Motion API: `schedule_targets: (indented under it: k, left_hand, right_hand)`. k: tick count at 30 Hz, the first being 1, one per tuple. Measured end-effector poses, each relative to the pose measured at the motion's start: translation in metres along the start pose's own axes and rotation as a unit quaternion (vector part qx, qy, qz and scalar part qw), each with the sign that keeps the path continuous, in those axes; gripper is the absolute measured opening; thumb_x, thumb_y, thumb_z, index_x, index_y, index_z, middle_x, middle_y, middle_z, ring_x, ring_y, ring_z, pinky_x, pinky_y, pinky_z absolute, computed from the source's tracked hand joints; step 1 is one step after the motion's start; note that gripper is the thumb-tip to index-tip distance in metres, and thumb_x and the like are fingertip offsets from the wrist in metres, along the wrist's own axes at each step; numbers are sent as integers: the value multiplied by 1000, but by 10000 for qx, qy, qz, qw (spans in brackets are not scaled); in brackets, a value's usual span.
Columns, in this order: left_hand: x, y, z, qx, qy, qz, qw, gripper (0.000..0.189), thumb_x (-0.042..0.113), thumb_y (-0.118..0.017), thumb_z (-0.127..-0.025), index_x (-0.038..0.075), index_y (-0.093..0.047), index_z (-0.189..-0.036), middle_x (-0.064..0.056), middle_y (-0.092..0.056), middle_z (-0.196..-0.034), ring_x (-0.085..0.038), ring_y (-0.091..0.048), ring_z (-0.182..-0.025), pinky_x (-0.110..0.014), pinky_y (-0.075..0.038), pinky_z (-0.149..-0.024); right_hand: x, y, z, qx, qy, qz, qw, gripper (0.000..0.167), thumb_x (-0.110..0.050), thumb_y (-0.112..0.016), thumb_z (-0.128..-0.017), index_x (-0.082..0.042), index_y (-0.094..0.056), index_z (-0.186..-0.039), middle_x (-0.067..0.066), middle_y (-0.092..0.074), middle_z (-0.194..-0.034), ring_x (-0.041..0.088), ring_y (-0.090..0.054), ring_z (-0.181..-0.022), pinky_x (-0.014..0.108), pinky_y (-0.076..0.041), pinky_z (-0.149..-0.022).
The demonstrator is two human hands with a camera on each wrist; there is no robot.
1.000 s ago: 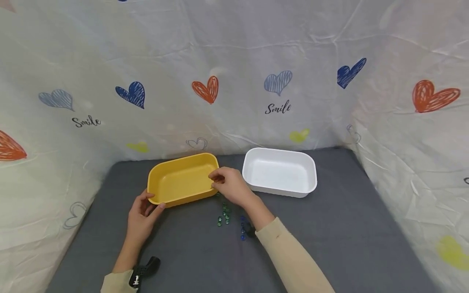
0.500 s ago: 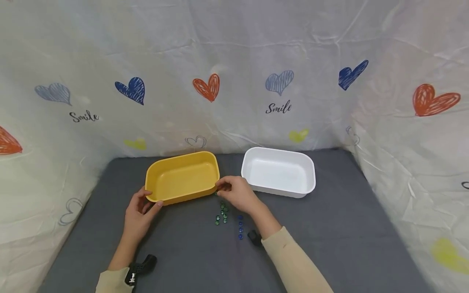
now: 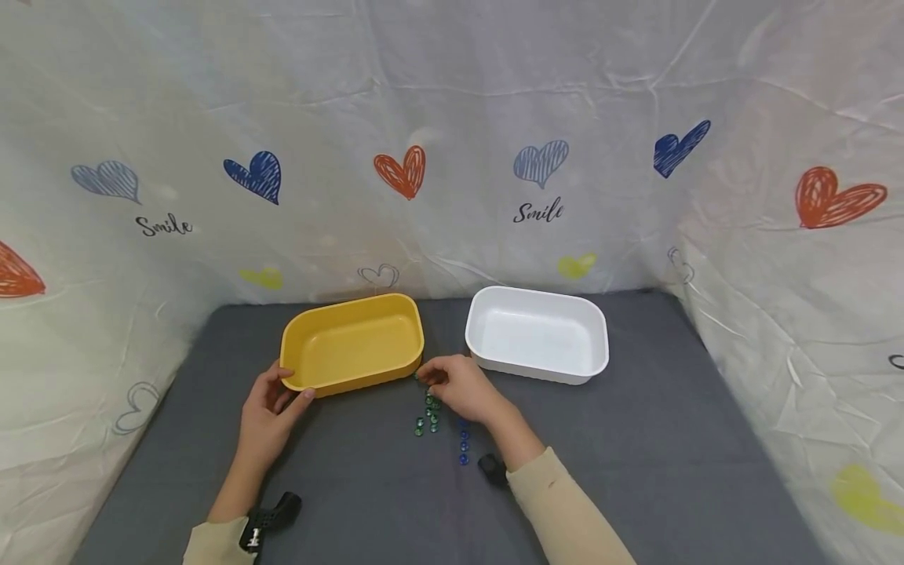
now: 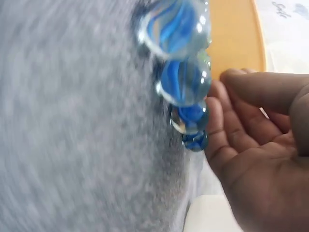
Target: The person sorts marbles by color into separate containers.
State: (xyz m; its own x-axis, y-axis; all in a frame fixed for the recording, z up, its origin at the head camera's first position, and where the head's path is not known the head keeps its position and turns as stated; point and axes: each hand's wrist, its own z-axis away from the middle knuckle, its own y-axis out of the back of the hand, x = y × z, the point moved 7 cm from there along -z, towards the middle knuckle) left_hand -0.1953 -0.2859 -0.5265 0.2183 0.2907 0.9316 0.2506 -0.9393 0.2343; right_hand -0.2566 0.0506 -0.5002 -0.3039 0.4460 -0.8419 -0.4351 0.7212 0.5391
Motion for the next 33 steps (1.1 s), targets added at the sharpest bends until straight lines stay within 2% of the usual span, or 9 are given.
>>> schedule_targets:
  k: [7,14,22,33]
  left_hand:
    - [-1,-1,3,-19,26,-30,10000,49,1,-82,-98,-3,-56,-139,-15,-36,-173,-31,-45,-152,-14,-48,-107]
    - [0,-1,3,-11,10,32,10000,48,-1,-81,-98,-4,-56,-139,-14,-38,-171,-21,-48,-150,-16,-48,-108]
    - [3,-1,1,-30,-33,-103,9999,48,1,-82,-98,-2,-56,-139,-13,-38,-172,-33,-45,-154,-15,-47,-109]
    - [2,-1,2,-30,-105,1,9999,49,-1,-81,-98,-2,-56,-140,-13,-38,-172,-33,-45,-153,-16,-47,-109]
  right_hand:
    - [7,-6,3,-103,-66,38,9999,32,9,-70,-99,-8,-79,-125,1,-78,-119,20,-72,-111,43,-60,-95]
    - [11,-9,1,-110,70,189,9997,34,10,-71,-97,-10,-81,-123,-2,-79,-117,16,-72,-106,38,-60,-92]
    - [13,-9,-1,-96,-110,149,9998,31,5,-76,-97,-14,-81,-121,-7,-78,-113,12,-70,-101,35,-60,-89]
    - [14,-10,-4,-41,-58,15,10000,29,7,-76,-97,-11,-81,-118,-3,-79,-110,13,-70,-100,35,-60,-88]
